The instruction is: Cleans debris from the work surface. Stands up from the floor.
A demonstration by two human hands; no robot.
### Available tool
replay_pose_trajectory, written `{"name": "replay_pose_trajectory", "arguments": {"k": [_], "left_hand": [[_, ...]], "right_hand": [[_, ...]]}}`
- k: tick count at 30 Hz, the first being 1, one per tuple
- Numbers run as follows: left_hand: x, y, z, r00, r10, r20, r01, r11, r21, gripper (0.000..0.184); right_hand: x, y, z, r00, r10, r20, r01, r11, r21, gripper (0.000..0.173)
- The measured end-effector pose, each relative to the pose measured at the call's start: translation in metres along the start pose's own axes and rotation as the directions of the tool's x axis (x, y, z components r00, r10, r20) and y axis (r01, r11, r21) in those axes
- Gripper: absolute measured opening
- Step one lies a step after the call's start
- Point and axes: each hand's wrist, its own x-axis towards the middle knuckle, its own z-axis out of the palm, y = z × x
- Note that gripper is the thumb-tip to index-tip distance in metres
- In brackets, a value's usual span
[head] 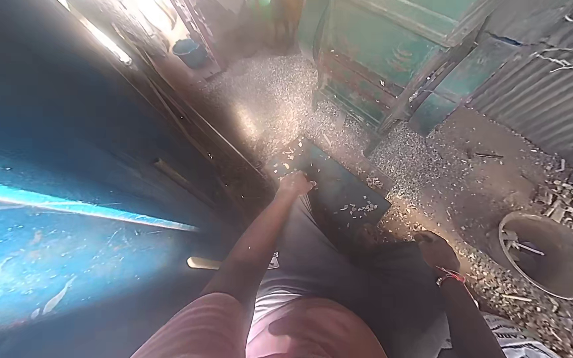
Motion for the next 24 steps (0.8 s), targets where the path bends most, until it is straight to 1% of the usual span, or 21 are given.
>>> {"name": "replay_pose_trajectory", "arguments": {"k": [7,14,19,24], "left_hand": [[-0.002,0.001,0.0,1.0,-0.003,-0.022,0.003,1.0,-0.005,0.052],[-0.004,0.007,0.0,1.0,0.004,-0.014,-0.003,0.998,0.056,0.05],[-0.005,0.01,0.0,1.0,0.014,-0.008,-0.013,0.997,0.076,0.046],[-0.005,0.01,0.002,1.0,0.019,-0.011,-0.018,0.994,0.103,0.048]], "right_hand": [[-0.005,-0.005,-0.006,0.999,0.029,0.025,-0.028,0.999,-0.029,0.032],[-0.001,0.0,-0.008,0.997,0.05,0.053,-0.051,0.998,0.021,0.035],[-0.001,0.0,-0.011,0.996,0.057,0.069,-0.058,0.998,0.02,0.038],[-0.003,-0.001,-0.012,0.994,0.083,0.071,-0.086,0.996,0.038,0.036]]}}
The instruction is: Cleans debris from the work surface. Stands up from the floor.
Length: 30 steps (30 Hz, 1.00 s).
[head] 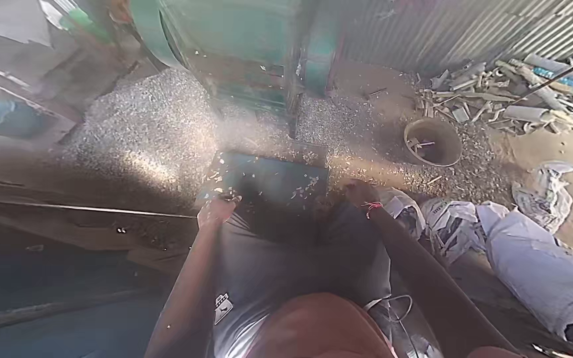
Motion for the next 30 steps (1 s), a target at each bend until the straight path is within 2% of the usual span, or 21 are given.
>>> {"name": "replay_pose_trajectory", "arguments": {"k": [11,30], "left_hand": [[-0.0039,0.0011,-0.0023,1.0,-0.027,0.013,0.027,1.0,0.012,0.05],[-0.001,-0.0002,-0.002,1.0,-0.025,0.012,0.025,1.0,-0.004,0.049]], "right_hand": [[0.0019,0.0008,0.0006,1.0,-0.005,0.024,0.005,1.0,-0.003,0.036],[0.0028,0.0032,0.004,1.0,-0.01,-0.017,0.01,1.0,-0.011,0.036]]}}
